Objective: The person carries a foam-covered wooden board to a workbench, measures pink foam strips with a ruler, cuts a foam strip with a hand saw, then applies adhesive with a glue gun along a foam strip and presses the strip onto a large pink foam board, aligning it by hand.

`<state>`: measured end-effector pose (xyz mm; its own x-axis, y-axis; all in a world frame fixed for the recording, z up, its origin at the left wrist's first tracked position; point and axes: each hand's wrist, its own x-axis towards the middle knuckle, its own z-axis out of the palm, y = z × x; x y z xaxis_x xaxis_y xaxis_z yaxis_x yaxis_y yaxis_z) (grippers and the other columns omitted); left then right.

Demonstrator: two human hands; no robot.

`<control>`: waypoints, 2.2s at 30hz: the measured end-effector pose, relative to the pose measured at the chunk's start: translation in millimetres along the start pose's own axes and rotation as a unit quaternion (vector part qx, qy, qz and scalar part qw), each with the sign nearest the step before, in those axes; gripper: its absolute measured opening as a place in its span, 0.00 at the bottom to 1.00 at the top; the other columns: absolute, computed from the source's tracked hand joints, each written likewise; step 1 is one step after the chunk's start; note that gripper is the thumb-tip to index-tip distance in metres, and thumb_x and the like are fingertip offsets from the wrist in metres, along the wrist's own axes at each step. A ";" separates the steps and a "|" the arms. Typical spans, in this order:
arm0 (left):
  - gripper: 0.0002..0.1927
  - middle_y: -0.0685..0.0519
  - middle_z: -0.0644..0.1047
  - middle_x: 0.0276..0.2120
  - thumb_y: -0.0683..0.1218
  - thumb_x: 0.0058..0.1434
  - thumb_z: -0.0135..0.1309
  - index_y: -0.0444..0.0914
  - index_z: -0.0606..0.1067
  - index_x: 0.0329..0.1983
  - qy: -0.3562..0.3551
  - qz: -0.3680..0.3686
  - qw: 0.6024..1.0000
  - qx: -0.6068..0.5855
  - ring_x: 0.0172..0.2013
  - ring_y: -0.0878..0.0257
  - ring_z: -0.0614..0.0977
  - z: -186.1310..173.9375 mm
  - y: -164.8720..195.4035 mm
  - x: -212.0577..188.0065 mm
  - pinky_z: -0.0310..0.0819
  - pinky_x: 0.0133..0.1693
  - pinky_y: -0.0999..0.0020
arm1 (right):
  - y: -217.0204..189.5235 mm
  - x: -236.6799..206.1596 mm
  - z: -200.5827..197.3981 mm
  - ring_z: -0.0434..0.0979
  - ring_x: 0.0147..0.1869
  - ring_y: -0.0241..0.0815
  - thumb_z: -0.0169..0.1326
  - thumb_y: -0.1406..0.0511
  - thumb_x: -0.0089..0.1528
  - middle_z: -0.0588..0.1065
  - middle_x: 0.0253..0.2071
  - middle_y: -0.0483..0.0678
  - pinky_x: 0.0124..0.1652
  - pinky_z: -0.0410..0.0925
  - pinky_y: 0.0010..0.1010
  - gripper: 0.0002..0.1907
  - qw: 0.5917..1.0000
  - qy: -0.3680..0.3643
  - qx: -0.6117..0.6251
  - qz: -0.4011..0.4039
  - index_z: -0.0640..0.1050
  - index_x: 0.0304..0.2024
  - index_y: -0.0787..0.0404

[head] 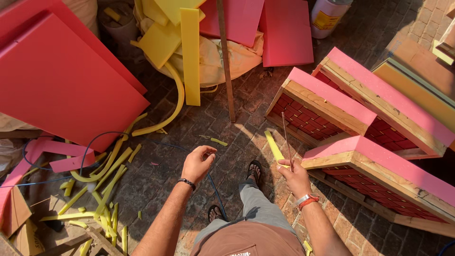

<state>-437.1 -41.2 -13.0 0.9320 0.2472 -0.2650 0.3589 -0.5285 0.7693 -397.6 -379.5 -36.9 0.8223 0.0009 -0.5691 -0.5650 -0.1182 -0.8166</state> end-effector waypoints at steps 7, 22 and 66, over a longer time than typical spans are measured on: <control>0.20 0.52 0.82 0.47 0.46 0.60 0.56 0.43 0.75 0.57 -0.029 0.009 1.000 0.000 0.48 0.57 0.83 20.4 54.8 130.7 0.78 0.50 0.60 | -50.7 121.2 -9.0 0.53 0.16 0.28 0.59 0.67 0.61 0.61 0.19 0.36 0.16 0.47 0.25 0.12 1.000 0.004 0.024 0.013 0.81 0.48 0.61; 0.19 0.51 0.84 0.45 0.46 0.56 0.59 0.41 0.79 0.52 -0.002 -0.084 0.995 -0.056 0.47 0.60 0.85 12.1 83.9 420.7 0.79 0.49 0.63 | -256.2 382.2 35.0 0.55 0.20 0.26 0.60 0.66 0.61 0.63 0.22 0.33 0.19 0.48 0.22 0.13 0.997 -0.075 -0.033 -0.016 0.82 0.48 0.61; 0.13 0.54 0.82 0.35 0.43 0.59 0.53 0.36 0.81 0.44 -0.120 -0.058 0.949 -0.286 0.37 0.65 0.82 65.9 -10.0 1094.1 0.76 0.41 0.68 | -338.2 750.7 185.3 0.58 0.18 0.31 0.60 0.68 0.61 0.66 0.19 0.40 0.19 0.50 0.24 0.12 0.979 0.015 0.097 0.179 0.81 0.47 0.64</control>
<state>582.5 181.0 -348.9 0.8971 0.0488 -0.4391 0.4378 0.0348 0.8984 398.2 -154.8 -205.9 0.5692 -0.0348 -0.8215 -0.8173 0.0850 -0.5699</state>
